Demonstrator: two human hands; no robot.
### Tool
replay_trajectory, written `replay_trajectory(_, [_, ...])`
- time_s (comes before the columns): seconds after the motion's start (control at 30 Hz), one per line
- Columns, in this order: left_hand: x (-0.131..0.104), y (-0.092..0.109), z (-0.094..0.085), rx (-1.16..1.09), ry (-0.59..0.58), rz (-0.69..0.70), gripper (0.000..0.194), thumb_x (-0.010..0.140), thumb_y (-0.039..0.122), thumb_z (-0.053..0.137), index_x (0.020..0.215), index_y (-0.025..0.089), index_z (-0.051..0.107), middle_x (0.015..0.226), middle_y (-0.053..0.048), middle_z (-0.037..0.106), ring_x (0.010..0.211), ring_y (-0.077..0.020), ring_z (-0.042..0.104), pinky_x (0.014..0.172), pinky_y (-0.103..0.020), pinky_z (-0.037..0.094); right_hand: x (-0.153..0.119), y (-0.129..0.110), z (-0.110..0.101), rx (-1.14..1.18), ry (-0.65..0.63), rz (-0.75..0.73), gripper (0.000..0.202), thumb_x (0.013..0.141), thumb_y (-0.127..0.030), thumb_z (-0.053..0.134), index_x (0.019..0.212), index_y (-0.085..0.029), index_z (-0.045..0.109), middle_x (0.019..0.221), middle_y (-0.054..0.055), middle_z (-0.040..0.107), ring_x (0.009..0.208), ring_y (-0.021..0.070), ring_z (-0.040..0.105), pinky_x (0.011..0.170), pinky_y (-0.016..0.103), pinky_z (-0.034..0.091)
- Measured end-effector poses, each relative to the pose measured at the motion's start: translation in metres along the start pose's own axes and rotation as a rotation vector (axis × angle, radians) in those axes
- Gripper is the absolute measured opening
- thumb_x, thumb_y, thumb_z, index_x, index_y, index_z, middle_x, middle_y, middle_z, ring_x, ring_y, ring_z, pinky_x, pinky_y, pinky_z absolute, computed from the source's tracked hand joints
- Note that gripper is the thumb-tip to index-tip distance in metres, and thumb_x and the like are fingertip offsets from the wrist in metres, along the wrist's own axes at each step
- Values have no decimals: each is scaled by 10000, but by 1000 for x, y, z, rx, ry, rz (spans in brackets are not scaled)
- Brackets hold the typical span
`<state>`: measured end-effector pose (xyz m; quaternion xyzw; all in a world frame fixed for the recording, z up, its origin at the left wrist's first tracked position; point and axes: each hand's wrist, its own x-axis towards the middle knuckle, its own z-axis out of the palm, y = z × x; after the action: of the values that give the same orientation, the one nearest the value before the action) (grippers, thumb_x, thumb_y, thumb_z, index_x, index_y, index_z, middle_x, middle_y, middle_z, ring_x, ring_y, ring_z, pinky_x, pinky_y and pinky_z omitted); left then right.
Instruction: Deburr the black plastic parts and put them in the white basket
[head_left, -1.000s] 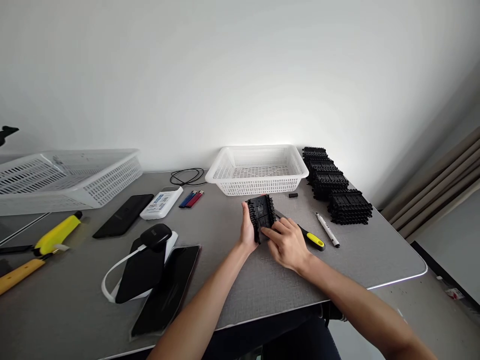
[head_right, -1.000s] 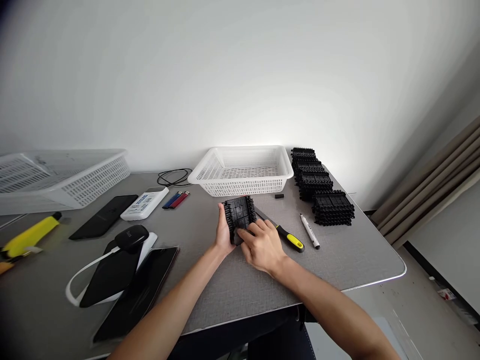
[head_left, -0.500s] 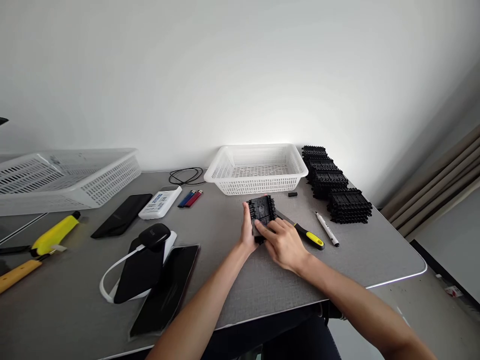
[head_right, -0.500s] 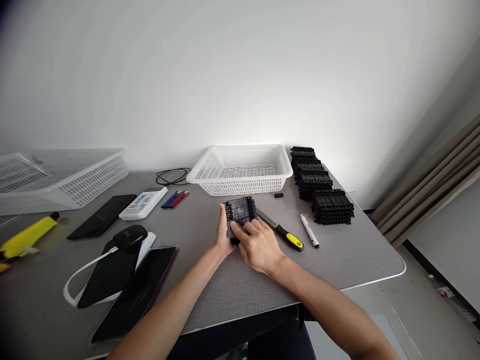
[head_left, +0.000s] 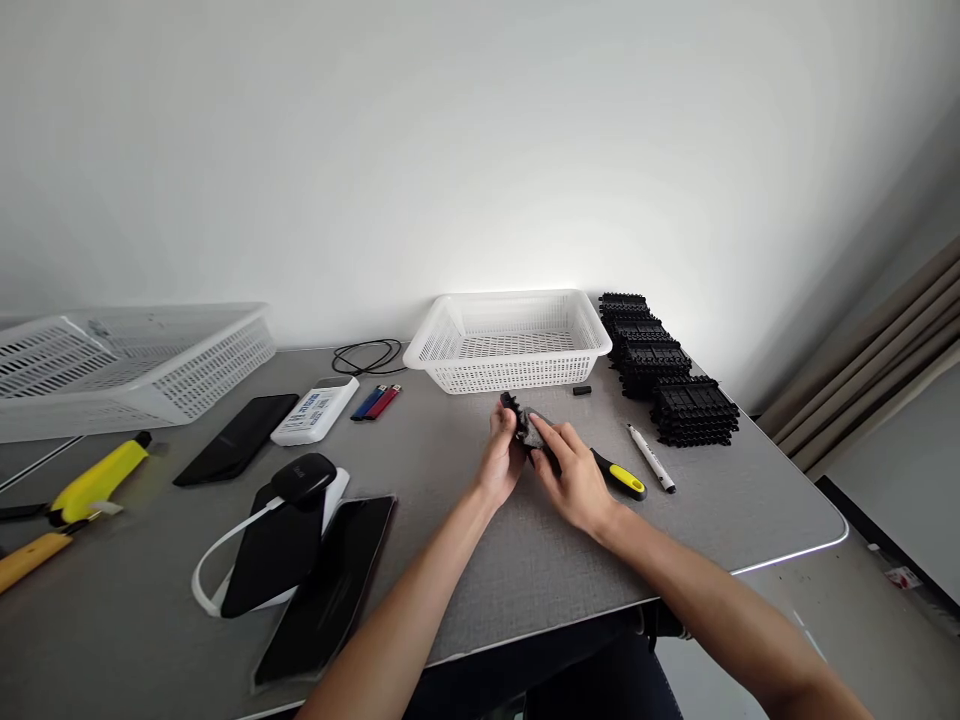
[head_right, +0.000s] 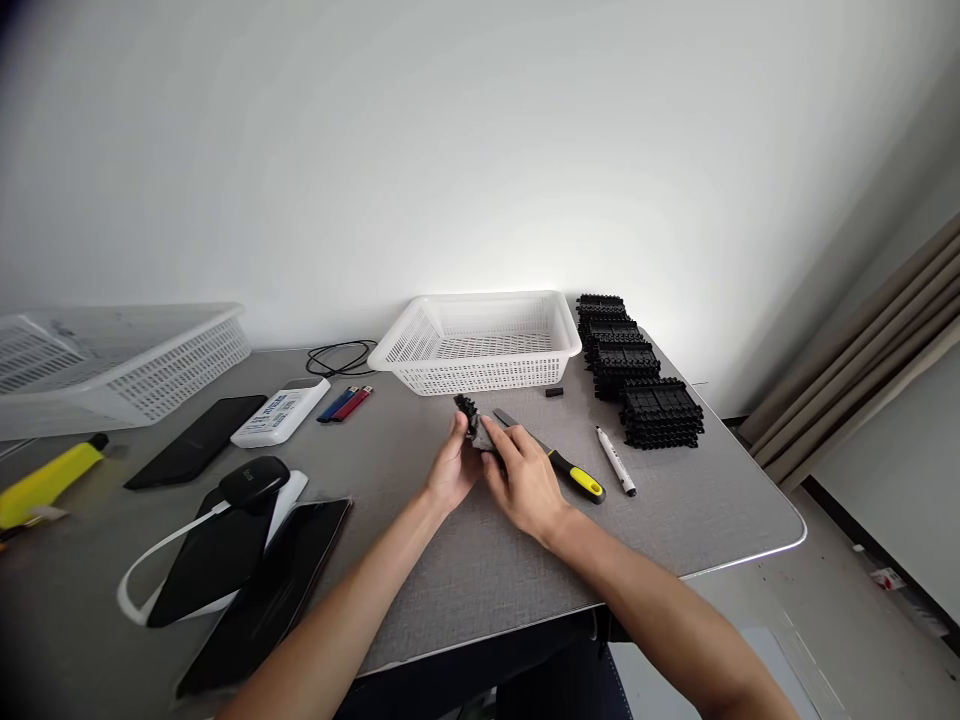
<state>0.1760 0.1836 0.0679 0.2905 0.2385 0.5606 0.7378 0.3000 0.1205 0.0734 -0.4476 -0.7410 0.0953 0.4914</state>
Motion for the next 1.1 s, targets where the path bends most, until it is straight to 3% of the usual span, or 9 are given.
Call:
replay_trajectory(0.1, [0,2,3,106,16,103,395,676,359,853,1000,211,682,946,-12,711,957,-172,647,843,-242,480,3,7,-2,20,109,84,463,988,-220,401,1447,-219,461,961,72,574,825,184,599,763,330,534])
replay_trajectory(0.2, [-1,5,6,194,92,124,415,670,357,848,1017,197,686,967,-58,730,1032,-255,659,890,-329,501,7,15,-6,-3,188,148,436,987,-232,404,1407,-211,519,894,57,584,776,182,597,717,321,526])
replay_trajectory(0.4, [-4,9,8,258,173,127,447,628,395,847,985,182,682,897,-55,737,882,-273,707,796,-380,559,12,30,-10,-39,252,153,379,984,-229,419,1312,-211,609,906,65,622,770,171,614,727,309,522])
replay_trajectory(0.6, [-5,9,8,286,116,111,429,643,380,839,982,169,682,939,-87,751,915,-301,703,820,-408,553,11,39,-13,-182,139,14,393,978,-191,417,1310,-237,623,978,74,620,820,168,628,750,300,534])
replay_trajectory(0.77, [-7,8,9,348,89,110,413,648,376,832,980,180,687,956,-83,746,915,-293,697,813,-396,545,11,42,-21,-339,124,-59,400,992,-166,401,1322,-232,619,997,95,620,875,195,623,776,336,533])
replay_trajectory(0.9, [-7,9,10,341,99,123,420,649,385,831,981,172,688,939,-89,744,912,-304,695,816,-408,541,12,42,-23,-469,75,-107,374,999,-185,415,1299,-192,640,923,92,631,798,193,601,719,319,507])
replay_trajectory(1.1, [-8,12,8,369,90,96,418,660,403,817,973,169,670,853,-62,724,805,-264,699,708,-365,565,13,40,-25,-563,22,-55,380,961,-147,431,1252,-198,669,866,56,629,685,147,576,577,250,415])
